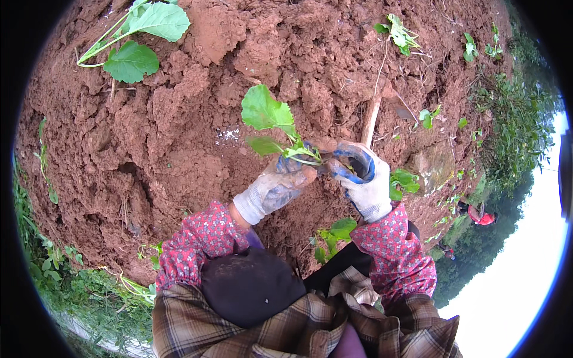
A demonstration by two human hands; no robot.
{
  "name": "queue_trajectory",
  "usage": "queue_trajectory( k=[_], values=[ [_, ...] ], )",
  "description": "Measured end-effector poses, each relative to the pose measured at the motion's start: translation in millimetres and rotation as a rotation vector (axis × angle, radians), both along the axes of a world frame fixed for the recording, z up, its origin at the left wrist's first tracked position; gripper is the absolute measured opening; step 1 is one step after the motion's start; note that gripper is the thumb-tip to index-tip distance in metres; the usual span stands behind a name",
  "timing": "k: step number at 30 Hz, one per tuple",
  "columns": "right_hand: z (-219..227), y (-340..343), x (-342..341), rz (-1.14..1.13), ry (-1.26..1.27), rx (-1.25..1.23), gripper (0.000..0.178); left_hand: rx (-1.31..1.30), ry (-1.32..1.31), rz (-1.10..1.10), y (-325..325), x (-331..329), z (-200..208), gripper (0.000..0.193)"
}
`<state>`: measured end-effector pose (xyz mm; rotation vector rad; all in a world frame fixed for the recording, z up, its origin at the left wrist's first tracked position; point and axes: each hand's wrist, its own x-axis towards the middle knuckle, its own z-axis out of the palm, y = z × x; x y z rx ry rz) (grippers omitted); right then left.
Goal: The person uses a small hand hoe to dig holes in reddish soil and plants small green seedlings one by one. They cover the roots with soil and pat the ground around each seedling to secure it in place.
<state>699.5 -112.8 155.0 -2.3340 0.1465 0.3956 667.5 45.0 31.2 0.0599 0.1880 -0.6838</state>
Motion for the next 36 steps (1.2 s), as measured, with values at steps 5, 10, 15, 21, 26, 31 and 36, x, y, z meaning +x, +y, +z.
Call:
queue_trajectory(
  k=[5, 10, 15, 21, 26, 31, 36],
  values=[
    [-0.9, 6.3, -1.8, 0.103, -0.058, -0.126, 0.032, -0.084, -0.028, 0.205, 4.3, -3.9, -10.6, 0.047],
    [-10.7, 15.3, -7.2, 0.299, -0.110, -0.030, 0.039, 0.596, -0.156, 0.183, 34.1, -14.4, 2.2, 0.042],
    [-35.0, -60.1, 6.0, -0.175, -0.150, 0.213, 0.052, 0.702, 0.005, 0.342, 49.6, -33.0, 13.8, 0.029],
    [-129.5, -181.2, 43.6, -0.338, 0.017, -0.629, 0.072, 0.727, 0.237, 0.573, 64.2, -53.9, 6.8, 0.027],
    [-167.8, -199.2, 50.3, -0.134, -0.077, -0.622, 0.075, 0.836, 0.235, 0.640, 57.3, -68.4, 0.8, 0.023],
    [-66.2, -179.3, 52.3, -0.144, 0.010, -0.368, 0.047, 0.925, 0.225, 0.563, 45.0, -74.1, -7.9, 0.028],
    [88.5, -125.9, 32.1, -0.262, -0.256, 0.428, 0.052, 0.899, 0.263, 0.541, 52.7, -73.7, -20.7, 0.031]
  ],
)
